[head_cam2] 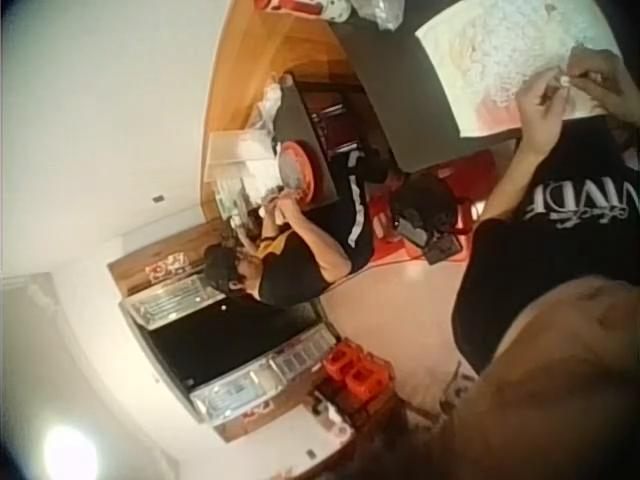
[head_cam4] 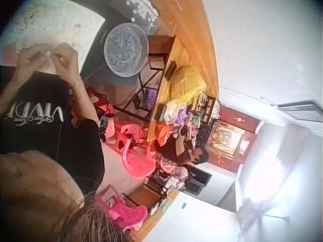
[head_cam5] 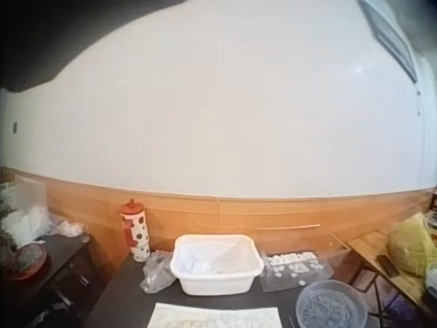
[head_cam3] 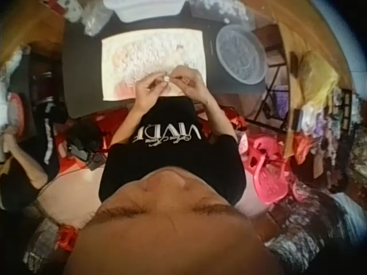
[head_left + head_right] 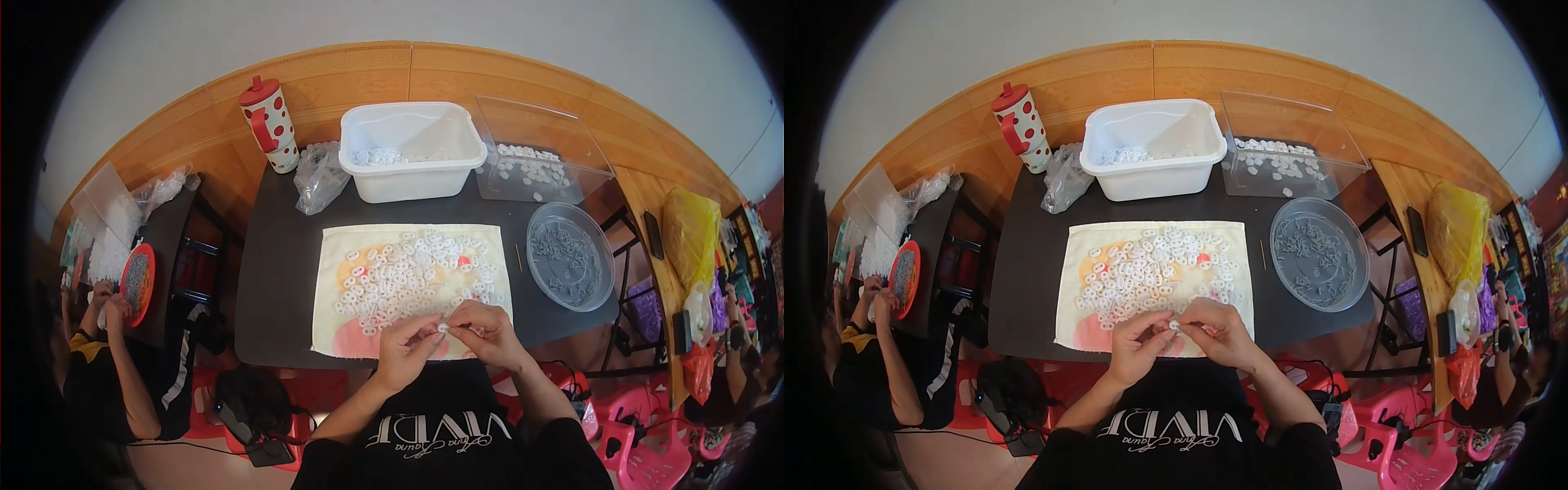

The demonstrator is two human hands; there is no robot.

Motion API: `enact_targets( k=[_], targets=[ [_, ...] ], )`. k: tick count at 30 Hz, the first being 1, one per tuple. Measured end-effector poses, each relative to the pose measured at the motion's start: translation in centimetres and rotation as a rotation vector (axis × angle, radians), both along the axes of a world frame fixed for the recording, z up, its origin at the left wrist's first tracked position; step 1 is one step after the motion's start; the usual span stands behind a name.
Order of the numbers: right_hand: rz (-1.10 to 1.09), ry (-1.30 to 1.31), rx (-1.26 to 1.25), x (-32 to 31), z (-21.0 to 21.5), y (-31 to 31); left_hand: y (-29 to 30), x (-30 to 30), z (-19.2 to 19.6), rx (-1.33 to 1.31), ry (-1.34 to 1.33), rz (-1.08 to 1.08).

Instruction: Sorting and picking small white plastic components from a pile on a cloth into a plastic container.

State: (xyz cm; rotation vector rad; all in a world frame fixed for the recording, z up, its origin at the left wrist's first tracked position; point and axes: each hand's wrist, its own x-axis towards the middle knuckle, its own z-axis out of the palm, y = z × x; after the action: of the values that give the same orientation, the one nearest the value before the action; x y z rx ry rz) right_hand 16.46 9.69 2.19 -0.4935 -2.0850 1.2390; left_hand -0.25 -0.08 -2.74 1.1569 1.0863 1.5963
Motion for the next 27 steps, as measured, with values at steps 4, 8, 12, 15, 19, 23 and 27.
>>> enact_targets(
  k=[4, 8, 12, 15, 19, 23, 27],
  targets=[
    [-0.023, -0.024, -0.036, 0.1, -0.7, -0.3, 0.0, 0.2, 0.6, 0.004, 0.208, 0.072],
    [-0.04, -0.023, 0.128, 0.0, -2.1, -0.4, 0.3, 0.4, 1.5, 0.142, 0.653, 0.181],
    [-0.05, -0.029, 0.252, 0.0, -2.3, -0.5, 0.5, 0.2, 2.6, 0.123, 0.837, 0.161],
    [-0.061, -0.063, 0.289, -0.1, -2.4, -0.7, 0.7, 0.2, 2.3, 0.154, 0.812, 0.219],
    [-0.062, -0.055, 0.299, 0.0, -2.3, -0.6, 0.6, -0.1, 2.2, 0.138, 0.814, 0.177],
    [-0.067, -0.061, 0.308, 0.2, -2.4, -0.6, 0.6, -0.3, 1.8, 0.141, 0.813, 0.152],
    [-0.077, -0.063, 0.334, 0.3, -2.4, -0.6, 0.7, -0.2, 1.9, 0.17, 0.809, 0.193]
  ],
)
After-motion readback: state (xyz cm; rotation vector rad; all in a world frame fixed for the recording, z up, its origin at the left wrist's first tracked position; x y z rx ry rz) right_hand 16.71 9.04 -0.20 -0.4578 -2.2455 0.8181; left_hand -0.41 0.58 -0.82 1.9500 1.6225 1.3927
